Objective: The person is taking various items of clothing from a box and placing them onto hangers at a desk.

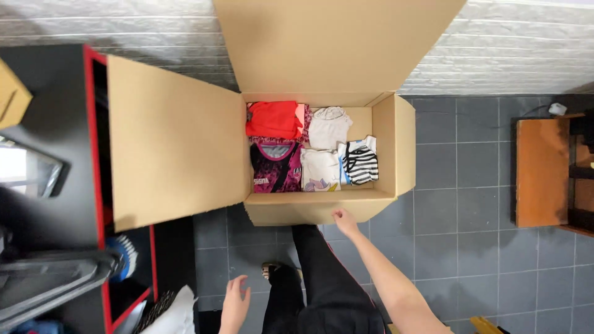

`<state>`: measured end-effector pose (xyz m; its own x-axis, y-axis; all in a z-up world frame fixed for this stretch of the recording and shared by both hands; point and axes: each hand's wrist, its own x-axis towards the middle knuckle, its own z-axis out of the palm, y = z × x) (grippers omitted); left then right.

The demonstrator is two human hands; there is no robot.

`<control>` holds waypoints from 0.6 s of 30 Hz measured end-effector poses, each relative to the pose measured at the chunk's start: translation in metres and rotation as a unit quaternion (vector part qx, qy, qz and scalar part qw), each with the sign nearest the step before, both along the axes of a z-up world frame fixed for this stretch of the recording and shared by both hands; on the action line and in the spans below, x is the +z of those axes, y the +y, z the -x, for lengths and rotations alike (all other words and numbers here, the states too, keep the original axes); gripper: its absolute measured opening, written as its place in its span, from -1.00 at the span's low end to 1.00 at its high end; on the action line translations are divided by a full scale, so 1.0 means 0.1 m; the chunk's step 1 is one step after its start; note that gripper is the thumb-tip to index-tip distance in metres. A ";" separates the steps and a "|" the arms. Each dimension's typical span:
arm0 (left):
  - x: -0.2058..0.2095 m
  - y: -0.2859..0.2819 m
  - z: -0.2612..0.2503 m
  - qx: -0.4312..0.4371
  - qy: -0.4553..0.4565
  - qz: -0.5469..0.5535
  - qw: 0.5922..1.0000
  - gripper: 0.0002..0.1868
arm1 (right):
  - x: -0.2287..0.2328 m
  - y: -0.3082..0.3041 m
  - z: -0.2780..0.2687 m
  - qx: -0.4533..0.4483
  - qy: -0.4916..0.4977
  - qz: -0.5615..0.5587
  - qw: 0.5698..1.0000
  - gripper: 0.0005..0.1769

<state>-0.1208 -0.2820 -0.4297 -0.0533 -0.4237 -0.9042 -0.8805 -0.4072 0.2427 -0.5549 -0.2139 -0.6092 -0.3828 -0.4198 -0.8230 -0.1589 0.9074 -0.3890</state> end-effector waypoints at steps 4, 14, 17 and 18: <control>-0.77 -0.40 0.06 0.054 0.021 -0.075 0.996 -0.59 | -0.27 -0.58 0.26 0.031 -0.023 -0.046 0.998 -0.64; -1.66 -0.74 1.09 0.140 0.089 0.059 0.984 -0.66 | -1.18 -2.38 0.41 -0.006 -0.021 0.067 0.997 -0.60; -1.84 -0.74 1.30 0.124 0.109 0.073 0.984 -0.68 | -1.31 -2.88 0.32 -0.108 -0.028 0.100 0.989 -0.40; -1.86 -0.74 1.37 0.114 0.110 0.062 0.985 -0.70 | -1.35 -3.02 0.28 -0.182 -0.036 0.103 0.977 -0.34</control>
